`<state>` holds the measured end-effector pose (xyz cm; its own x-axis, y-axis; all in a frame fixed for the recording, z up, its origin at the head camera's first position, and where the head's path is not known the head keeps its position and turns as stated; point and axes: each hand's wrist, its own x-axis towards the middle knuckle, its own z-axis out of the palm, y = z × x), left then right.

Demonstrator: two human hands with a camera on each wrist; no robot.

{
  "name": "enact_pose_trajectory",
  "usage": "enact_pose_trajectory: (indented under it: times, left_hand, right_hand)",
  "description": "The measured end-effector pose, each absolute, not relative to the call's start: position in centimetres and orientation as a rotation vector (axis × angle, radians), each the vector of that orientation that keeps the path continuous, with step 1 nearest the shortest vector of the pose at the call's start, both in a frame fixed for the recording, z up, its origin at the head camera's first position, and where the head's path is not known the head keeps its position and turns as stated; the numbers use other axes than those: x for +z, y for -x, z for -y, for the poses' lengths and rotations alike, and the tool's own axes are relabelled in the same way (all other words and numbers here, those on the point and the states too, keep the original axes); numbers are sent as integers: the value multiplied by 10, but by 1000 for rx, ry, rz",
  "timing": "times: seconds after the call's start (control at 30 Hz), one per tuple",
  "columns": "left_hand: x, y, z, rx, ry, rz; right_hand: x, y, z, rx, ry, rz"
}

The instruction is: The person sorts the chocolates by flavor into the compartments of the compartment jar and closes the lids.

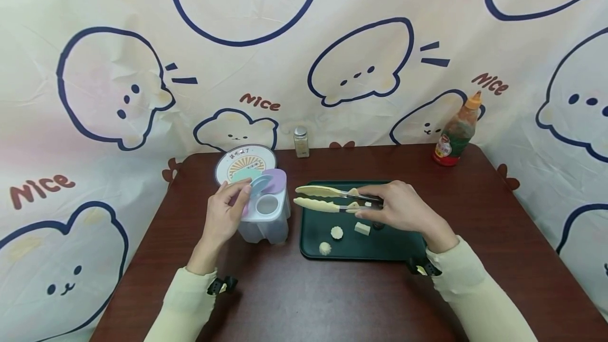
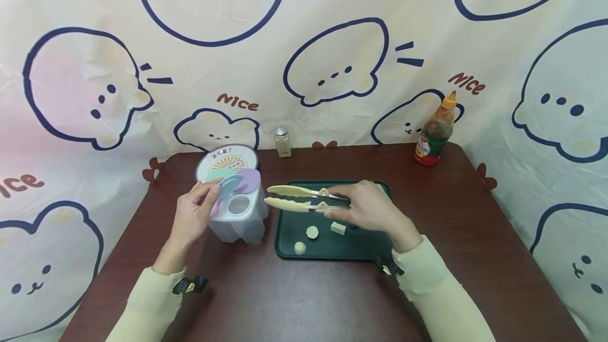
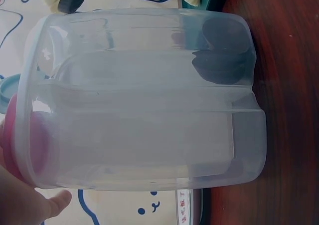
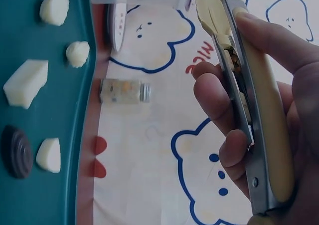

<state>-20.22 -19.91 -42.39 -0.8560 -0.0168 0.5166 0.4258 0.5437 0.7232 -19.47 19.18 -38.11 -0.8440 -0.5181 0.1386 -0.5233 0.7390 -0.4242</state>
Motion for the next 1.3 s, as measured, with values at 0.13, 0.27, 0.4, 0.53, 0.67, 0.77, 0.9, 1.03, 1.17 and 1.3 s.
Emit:
enact_pose_trajectory:
  times: [0.13, 0.27, 0.4, 0.53, 0.67, 0.77, 0.9, 1.03, 1.17, 1.3]
  left_hand:
    - [-424, 202, 199, -1268, 334, 2313]
    - [-424, 203, 200, -1265, 336, 2308]
    - [-424, 203, 200, -1264, 336, 2308]
    - [-425, 203, 200, -1269, 332, 2315]
    - [-425, 202, 200, -1271, 330, 2320]
    - [-426, 202, 200, -1271, 328, 2319]
    - [-426, 202, 200, -1271, 326, 2314]
    - [-426, 202, 200, -1263, 332, 2309]
    - [-426, 203, 199, -1255, 333, 2307]
    - [-425, 202, 199, -1259, 333, 2306]
  right_hand:
    - [-381, 196, -183, 713, -912, 2897]
    - [-379, 197, -174, 715, -942, 2884]
    - [-377, 197, -164, 708, -940, 2884]
    - [-376, 197, -156, 689, -944, 2879]
    - [-375, 197, -150, 688, -955, 2859]
    - [-375, 196, -146, 687, -964, 2847]
    - [-375, 196, -141, 671, -987, 2824]
    - [-376, 197, -137, 663, -1001, 2799]
    - [-377, 198, -134, 659, -1006, 2790]
    - [-378, 198, -132, 655, -1009, 2785]
